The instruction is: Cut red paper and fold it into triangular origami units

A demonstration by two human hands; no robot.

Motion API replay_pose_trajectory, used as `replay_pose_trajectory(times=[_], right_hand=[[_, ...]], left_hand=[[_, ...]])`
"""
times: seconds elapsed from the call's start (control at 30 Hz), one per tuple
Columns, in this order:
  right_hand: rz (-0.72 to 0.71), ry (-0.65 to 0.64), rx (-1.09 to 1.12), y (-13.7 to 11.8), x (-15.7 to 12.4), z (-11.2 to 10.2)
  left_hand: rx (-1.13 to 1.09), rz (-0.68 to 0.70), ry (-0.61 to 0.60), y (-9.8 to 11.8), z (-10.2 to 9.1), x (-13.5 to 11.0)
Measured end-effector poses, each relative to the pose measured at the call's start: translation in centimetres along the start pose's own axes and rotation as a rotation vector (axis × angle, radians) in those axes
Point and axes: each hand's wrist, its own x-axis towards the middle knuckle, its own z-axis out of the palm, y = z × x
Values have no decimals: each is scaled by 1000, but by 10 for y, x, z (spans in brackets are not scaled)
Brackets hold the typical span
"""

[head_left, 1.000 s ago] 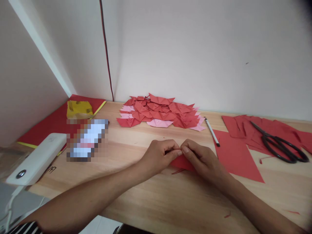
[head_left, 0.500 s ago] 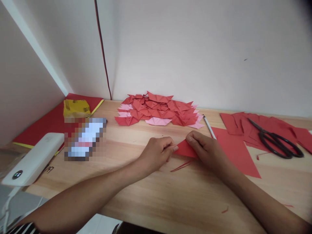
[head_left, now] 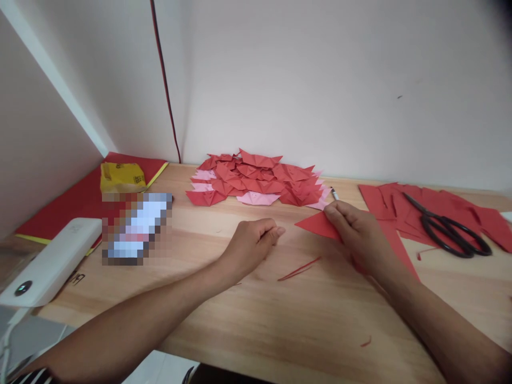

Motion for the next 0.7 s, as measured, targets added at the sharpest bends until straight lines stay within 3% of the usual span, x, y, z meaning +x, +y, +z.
replay_pose_trajectory(times=[0.1,0.2,0.33,0.57,0.7], right_hand=[[-49,-108,4,0,-1,3],[-74,-200,40,-4,-5,10],[-52,-215,137,-12,-10,13],[46,-345,443,-14,-11,7],[-7,-298,470,-14,-8,8]], left_hand=[[-199,-46,-10,-1,1,1],[-238,-48,-61,2,2,0],[-176,-50,-100,6,3,0],[-457,-122,-129,0,-1,5],[-504,-132,-163,3,-3,6]])
